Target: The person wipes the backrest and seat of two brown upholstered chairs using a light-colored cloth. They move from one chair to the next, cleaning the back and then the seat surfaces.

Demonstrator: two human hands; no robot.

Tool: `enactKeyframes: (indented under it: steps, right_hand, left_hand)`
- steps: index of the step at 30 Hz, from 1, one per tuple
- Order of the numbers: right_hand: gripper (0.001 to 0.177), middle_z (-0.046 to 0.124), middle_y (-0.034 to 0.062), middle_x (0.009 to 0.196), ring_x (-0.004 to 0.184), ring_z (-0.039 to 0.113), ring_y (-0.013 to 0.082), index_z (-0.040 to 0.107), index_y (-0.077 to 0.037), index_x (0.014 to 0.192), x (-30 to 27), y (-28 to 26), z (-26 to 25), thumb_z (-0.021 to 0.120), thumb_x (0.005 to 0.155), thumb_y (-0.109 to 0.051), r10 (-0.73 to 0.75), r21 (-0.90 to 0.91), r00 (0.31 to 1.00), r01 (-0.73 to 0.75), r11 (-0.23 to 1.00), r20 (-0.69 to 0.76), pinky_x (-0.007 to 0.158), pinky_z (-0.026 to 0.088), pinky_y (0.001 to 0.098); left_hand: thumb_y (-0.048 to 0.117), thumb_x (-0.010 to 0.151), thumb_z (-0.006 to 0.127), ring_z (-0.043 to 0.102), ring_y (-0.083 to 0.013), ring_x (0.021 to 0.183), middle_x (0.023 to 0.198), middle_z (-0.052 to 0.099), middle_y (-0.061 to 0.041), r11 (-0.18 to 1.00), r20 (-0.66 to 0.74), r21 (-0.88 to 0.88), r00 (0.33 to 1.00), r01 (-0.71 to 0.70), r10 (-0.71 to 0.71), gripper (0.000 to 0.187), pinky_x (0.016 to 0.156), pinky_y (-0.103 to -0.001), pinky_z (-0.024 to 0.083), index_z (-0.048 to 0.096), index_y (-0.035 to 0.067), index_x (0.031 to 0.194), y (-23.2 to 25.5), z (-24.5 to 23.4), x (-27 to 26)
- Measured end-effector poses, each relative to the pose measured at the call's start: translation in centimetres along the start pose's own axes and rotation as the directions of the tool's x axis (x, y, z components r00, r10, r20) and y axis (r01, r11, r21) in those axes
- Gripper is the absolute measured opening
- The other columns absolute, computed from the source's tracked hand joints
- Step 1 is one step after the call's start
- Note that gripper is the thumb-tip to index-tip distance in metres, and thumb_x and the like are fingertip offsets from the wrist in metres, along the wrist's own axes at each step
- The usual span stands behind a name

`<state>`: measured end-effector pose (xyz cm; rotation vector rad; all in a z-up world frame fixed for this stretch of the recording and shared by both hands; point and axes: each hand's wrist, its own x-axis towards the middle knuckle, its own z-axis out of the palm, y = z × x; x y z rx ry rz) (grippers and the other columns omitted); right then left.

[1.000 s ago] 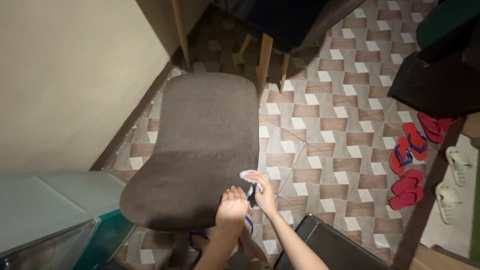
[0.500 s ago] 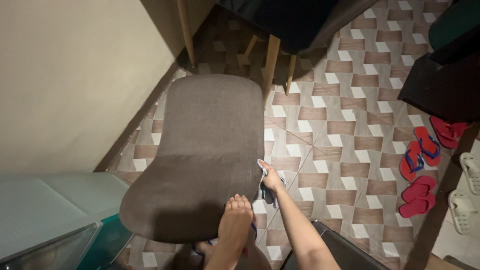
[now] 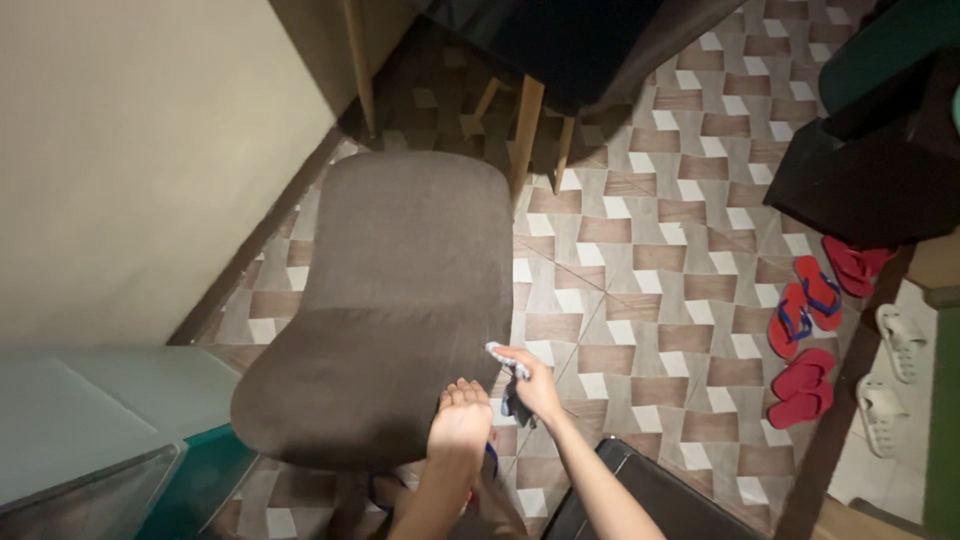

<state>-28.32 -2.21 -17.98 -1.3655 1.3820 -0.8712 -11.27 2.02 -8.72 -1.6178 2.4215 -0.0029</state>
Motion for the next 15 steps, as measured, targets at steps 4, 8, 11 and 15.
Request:
enactKeyframes:
  steps: [4,8,11,15]
  right_hand:
    - [0.071,0.070,0.0122,0.137,0.134,0.061,0.0233,0.071,-0.009,0.128,-2.6,-4.9,0.7,0.042,0.070,0.021,-0.031,-0.016,0.999,0.030,0.999,-0.027,0.115,0.041,0.0313]
    - [0.073,0.065,0.0125,0.143,0.139,0.056,0.0242,0.068,-0.007,0.133,-7.2,-8.4,3.6,0.042,0.072,0.022,0.046,0.094,0.981,-0.029,0.995,-0.189,0.118,0.034,0.0323]
    - [0.076,0.058,0.0141,0.148,0.143,0.049,0.0249,0.062,-0.003,0.137,-8.6,-8.9,5.4,0.041,0.069,0.023,0.035,0.146,0.964,0.004,0.989,-0.263,0.119,0.030,0.0332]
    - [0.066,0.062,0.0137,0.148,0.142,0.053,0.0243,0.061,-0.003,0.139,-6.2,-7.7,5.9,0.043,0.081,0.020,0.043,0.146,0.935,0.009,0.989,-0.352,0.120,0.034,0.0332]
  left_hand:
    - [0.016,0.087,0.057,0.068,-0.0324,0.111,0.124,0.069,-0.024,1.000,-0.010,0.013,1.000,0.005,-0.005,0.043,0.097,-0.040,0.051,0.064,-0.005,0.123,0.1,0.6,0.0]
    - [0.015,0.086,0.058,0.070,-0.0307,0.106,0.120,0.071,-0.024,0.999,-0.064,0.030,0.998,0.014,-0.012,0.040,0.094,-0.039,0.053,0.066,-0.005,0.120,-0.1,0.1,-0.1]
    - [0.015,0.085,0.059,0.071,-0.0297,0.105,0.118,0.072,-0.024,1.000,-0.082,0.025,0.997,0.010,-0.008,0.039,0.093,-0.038,0.054,0.067,-0.004,0.117,-0.3,-0.5,0.0]
    - [0.013,0.086,0.058,0.071,-0.0295,0.105,0.117,0.072,-0.023,0.999,-0.070,0.031,0.998,0.006,-0.004,0.038,0.093,-0.038,0.054,0.067,-0.005,0.118,-0.4,-0.8,-0.1]
